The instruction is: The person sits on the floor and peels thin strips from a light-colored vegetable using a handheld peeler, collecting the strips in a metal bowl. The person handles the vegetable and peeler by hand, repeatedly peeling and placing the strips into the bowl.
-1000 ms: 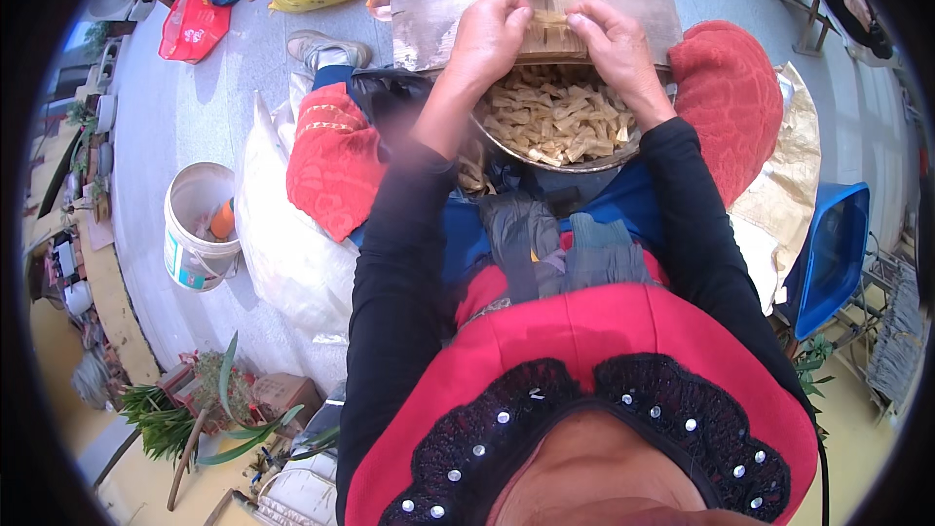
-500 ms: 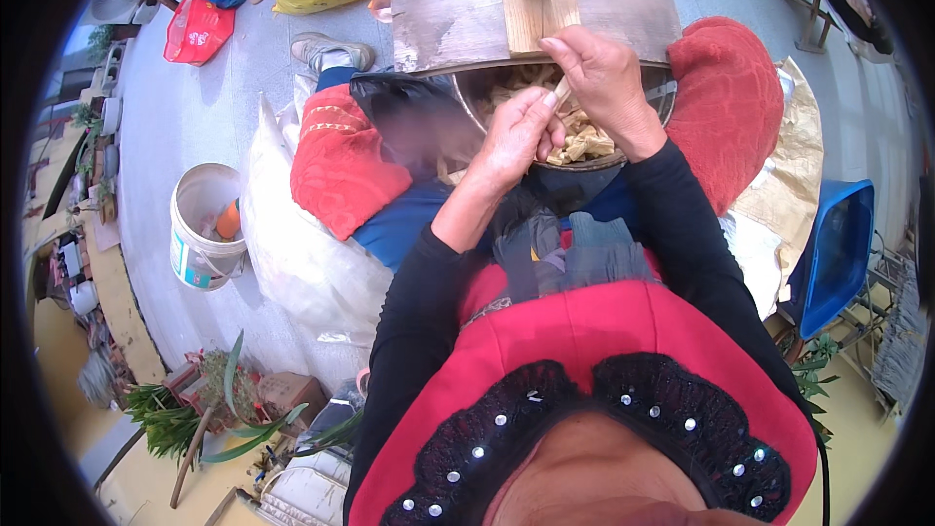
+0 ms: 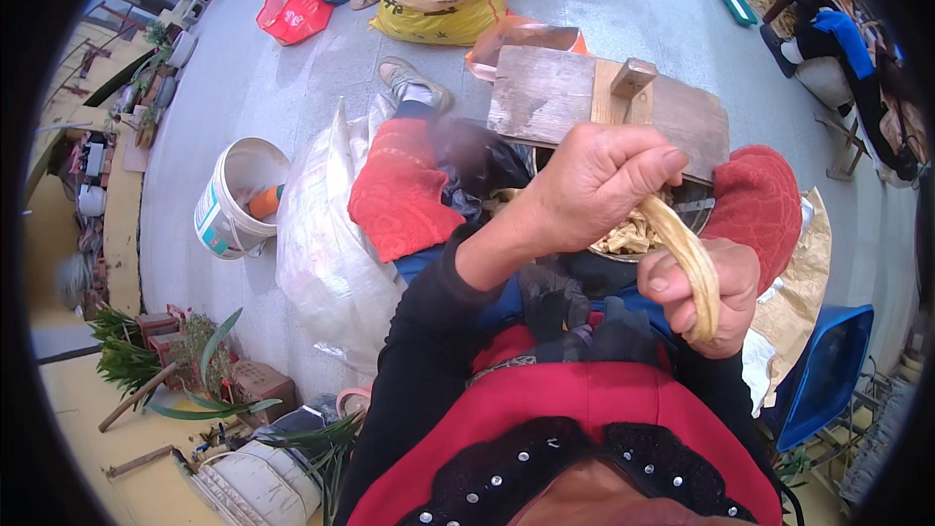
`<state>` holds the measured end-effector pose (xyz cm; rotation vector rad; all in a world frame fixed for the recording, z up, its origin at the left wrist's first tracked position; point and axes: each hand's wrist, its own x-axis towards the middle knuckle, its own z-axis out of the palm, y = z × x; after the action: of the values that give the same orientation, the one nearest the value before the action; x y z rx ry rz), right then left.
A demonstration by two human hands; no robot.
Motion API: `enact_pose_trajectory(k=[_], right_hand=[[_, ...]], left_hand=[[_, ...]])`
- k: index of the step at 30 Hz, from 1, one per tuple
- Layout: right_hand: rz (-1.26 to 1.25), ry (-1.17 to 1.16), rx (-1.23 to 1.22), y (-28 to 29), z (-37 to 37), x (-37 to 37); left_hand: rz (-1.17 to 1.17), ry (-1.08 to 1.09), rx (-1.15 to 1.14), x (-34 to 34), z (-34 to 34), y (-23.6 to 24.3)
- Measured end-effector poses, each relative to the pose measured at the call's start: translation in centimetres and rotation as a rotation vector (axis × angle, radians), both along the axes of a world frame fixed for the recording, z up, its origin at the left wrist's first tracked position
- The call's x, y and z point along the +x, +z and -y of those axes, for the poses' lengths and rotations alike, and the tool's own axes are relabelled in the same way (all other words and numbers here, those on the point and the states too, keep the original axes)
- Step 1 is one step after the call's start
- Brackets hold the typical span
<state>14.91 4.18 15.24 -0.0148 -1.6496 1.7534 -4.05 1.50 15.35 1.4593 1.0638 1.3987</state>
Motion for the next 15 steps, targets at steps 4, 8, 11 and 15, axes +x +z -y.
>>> enact_pose_trajectory(k=[4,8,11,15], right_hand=[[-0.064,-0.184,-0.230,-2.2,-2.1,1.2],[0.221,-0.635,0.033,-8.9,-5.4,-0.5],[0.310,-0.765,0.265,-11.7,-5.6,-1.3],[0.599,-0.886,0.582,-10.4,-5.6,-1.6]], left_hand=[[0.481,-0.302,-0.200,3.4,-0.3,-4.1],[0.301,-0.028,-0.023,5.9,-0.9,-7.6],[0.570,-0.060,-0.142,5.9,-1.6,-11.6],[0.657,-0.044,-0.384,5.0,-1.7,-12.6]])
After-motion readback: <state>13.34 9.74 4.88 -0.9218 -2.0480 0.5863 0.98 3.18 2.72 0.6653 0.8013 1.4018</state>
